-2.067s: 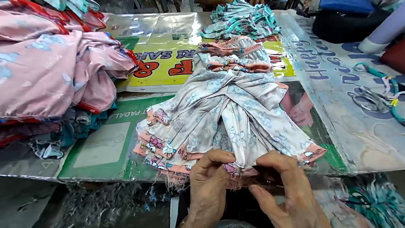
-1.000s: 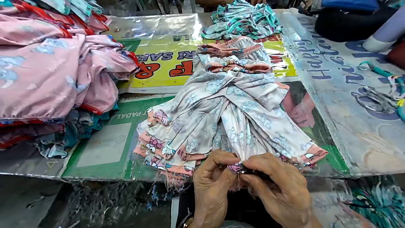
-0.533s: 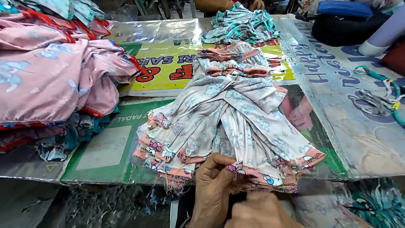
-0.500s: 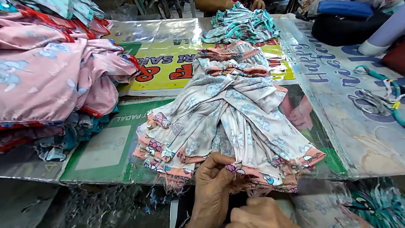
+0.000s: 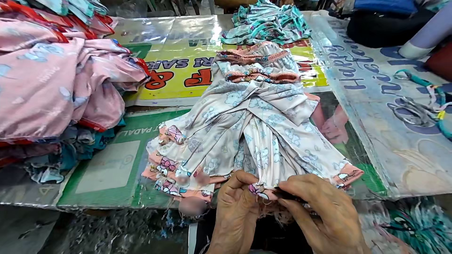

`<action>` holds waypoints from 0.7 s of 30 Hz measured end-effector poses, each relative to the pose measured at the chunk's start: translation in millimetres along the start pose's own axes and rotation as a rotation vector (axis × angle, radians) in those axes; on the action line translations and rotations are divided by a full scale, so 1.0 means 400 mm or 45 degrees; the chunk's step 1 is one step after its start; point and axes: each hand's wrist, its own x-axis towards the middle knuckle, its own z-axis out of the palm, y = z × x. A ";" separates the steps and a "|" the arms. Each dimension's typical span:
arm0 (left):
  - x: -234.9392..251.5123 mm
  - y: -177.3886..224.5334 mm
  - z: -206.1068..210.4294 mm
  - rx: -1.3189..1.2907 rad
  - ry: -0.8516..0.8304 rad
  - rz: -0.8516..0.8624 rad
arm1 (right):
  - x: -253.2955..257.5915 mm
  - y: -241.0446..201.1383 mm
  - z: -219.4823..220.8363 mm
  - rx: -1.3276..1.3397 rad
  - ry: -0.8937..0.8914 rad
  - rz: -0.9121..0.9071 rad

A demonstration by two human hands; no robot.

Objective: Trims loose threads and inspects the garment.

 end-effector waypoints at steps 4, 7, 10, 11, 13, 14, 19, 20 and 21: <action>0.002 0.000 0.002 0.008 0.016 -0.003 | 0.002 0.003 0.003 0.048 -0.008 -0.020; 0.003 0.000 -0.001 0.016 0.012 0.000 | 0.001 0.007 0.006 0.058 -0.027 -0.031; 0.004 0.000 -0.002 0.034 0.007 -0.006 | 0.002 0.010 0.007 0.075 -0.034 -0.034; 0.005 0.000 -0.003 0.030 0.004 -0.009 | 0.002 0.011 0.006 0.080 -0.036 -0.029; 0.005 0.001 -0.004 0.029 -0.003 -0.017 | 0.003 0.015 0.002 0.089 -0.046 -0.021; 0.005 0.002 -0.004 0.038 -0.002 -0.020 | 0.003 0.018 0.000 0.098 -0.055 -0.022; 0.006 -0.001 -0.005 0.069 -0.009 -0.028 | 0.003 0.024 0.000 0.119 -0.057 -0.029; 0.006 -0.001 -0.006 0.073 -0.018 -0.027 | 0.003 0.024 0.000 0.127 -0.062 -0.025; 0.006 -0.001 -0.006 0.077 -0.024 -0.025 | 0.003 0.023 -0.001 0.136 -0.070 -0.018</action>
